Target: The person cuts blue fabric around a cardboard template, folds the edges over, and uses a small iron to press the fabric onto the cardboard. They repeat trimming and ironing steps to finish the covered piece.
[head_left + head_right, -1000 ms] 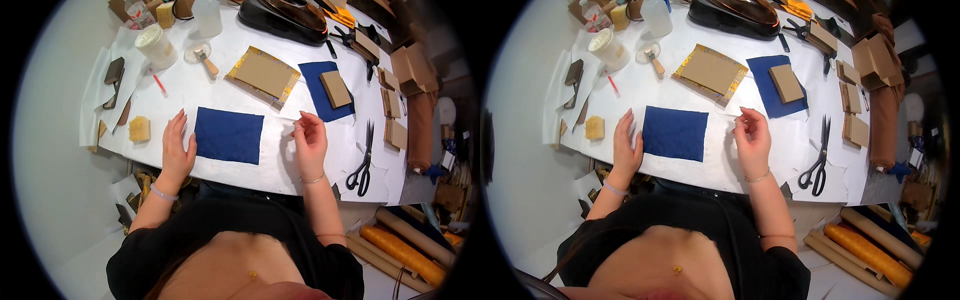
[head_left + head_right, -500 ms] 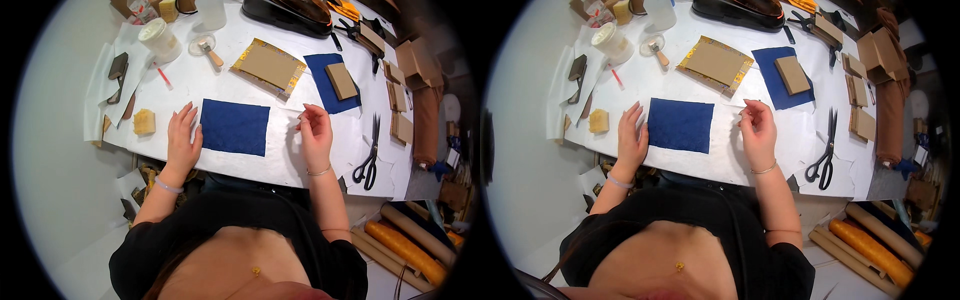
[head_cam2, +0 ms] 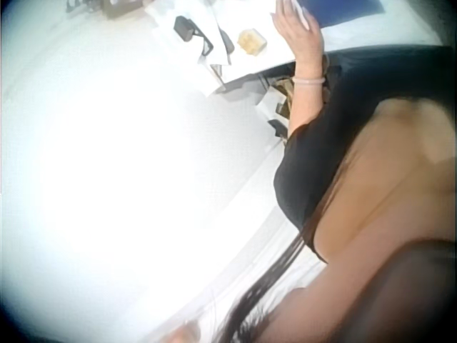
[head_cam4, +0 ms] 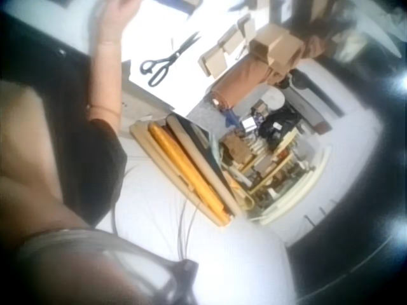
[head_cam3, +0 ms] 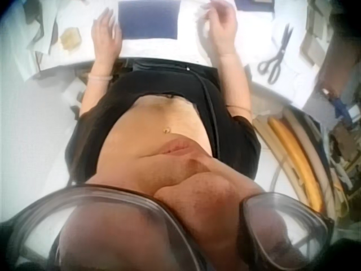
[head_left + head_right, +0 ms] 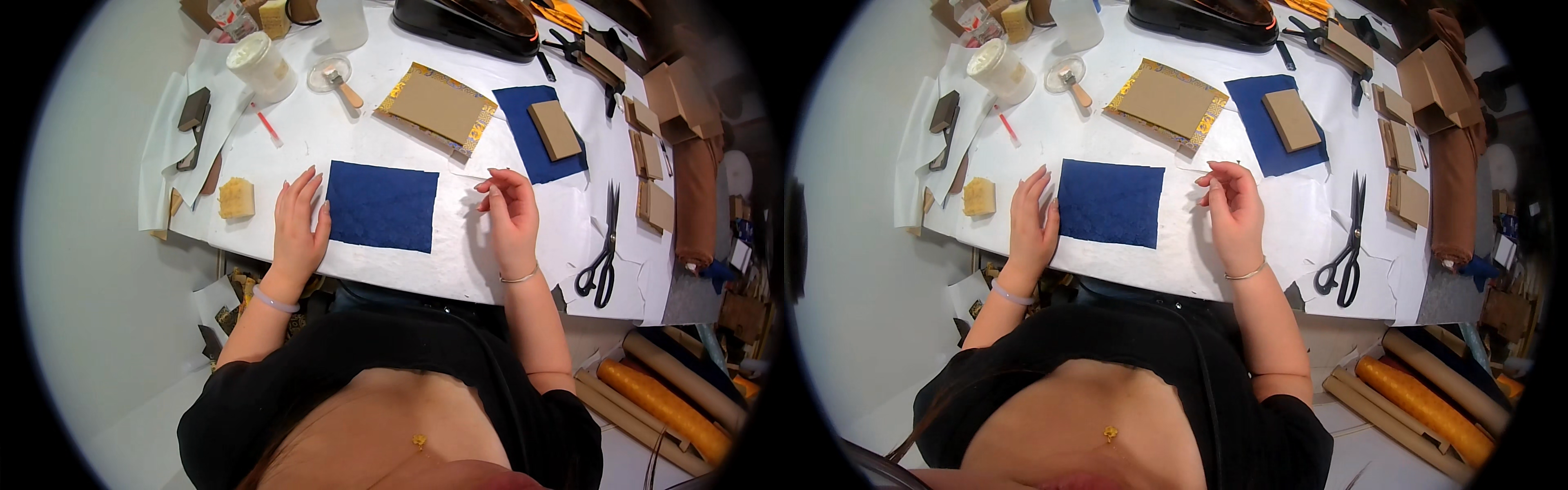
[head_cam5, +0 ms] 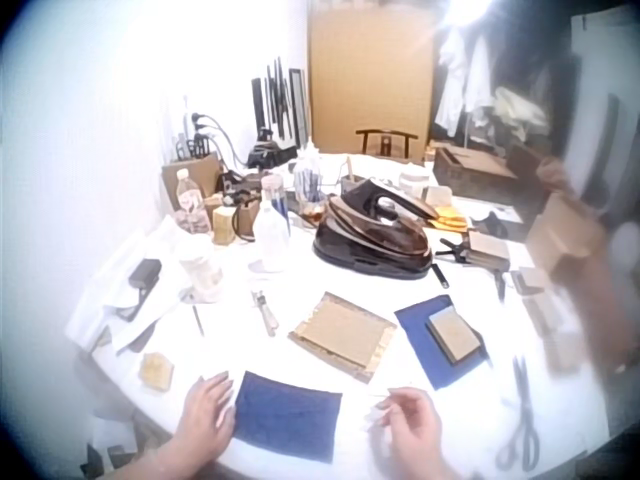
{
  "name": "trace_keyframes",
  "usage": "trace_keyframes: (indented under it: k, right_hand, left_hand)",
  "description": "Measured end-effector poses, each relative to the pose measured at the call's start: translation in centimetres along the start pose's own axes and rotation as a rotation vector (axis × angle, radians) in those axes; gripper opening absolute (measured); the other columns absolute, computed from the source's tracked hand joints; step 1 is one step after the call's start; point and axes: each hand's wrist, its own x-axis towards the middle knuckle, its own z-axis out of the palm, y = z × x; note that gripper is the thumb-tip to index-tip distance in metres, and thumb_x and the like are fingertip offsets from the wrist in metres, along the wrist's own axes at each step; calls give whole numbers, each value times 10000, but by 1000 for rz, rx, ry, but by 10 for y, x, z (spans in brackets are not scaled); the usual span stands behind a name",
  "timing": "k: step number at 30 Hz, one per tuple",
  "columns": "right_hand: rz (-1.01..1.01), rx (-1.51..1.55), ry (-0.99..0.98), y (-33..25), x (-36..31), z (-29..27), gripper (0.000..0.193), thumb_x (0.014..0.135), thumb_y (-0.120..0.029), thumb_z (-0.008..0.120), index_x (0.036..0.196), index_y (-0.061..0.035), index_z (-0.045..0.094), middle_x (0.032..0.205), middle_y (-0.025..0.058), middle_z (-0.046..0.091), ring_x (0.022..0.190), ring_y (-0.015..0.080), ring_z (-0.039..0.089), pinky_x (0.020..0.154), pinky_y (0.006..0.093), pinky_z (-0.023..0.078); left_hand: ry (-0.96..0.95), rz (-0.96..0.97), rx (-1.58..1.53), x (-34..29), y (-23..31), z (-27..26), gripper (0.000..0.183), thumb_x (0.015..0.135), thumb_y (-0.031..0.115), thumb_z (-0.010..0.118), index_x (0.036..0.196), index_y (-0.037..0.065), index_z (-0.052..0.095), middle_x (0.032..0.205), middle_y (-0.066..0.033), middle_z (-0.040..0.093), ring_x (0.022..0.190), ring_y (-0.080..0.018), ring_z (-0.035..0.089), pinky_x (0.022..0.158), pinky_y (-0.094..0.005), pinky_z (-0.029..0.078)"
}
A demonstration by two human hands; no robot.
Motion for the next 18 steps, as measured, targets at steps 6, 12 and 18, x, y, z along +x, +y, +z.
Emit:
trace_keyframes:
  k: [6, 12, 18]
  right_hand:
    - [13, -20, -4, 1, -1, 0, 232, 1025, 12, 554, 1255, -9, 575, 1055, 67, 635, 994, 130, 648, 783, 266, 554]
    - [0, -46, -4, 4, -1, 0, 232, 1014, 9, 573, 1246, -8, 580, 1054, 60, 639, 973, 132, 666, 787, 268, 560]
    - [8, -39, -6, 2, -2, 1, 237, 1021, 19, 572, 1257, -6, 581, 1043, 61, 628, 979, 124, 630, 769, 258, 543]
  left_hand:
    - [-7, -11, -2, 1, 1, -1, 472, 935, 42, 641, 1394, 42, 529, 1442, -171, 569, 1305, -383, 551, 1187, -564, 347]
    - [-16, -14, -1, 1, 3, -2, 464, 939, 14, 622, 1393, 20, 525, 1440, -183, 575, 1324, -391, 539, 1196, -531, 346]
    - [-2, -5, 3, 1, 1, 0, 475, 933, 37, 645, 1393, 42, 528, 1432, -167, 576, 1294, -383, 555, 1184, -556, 356]
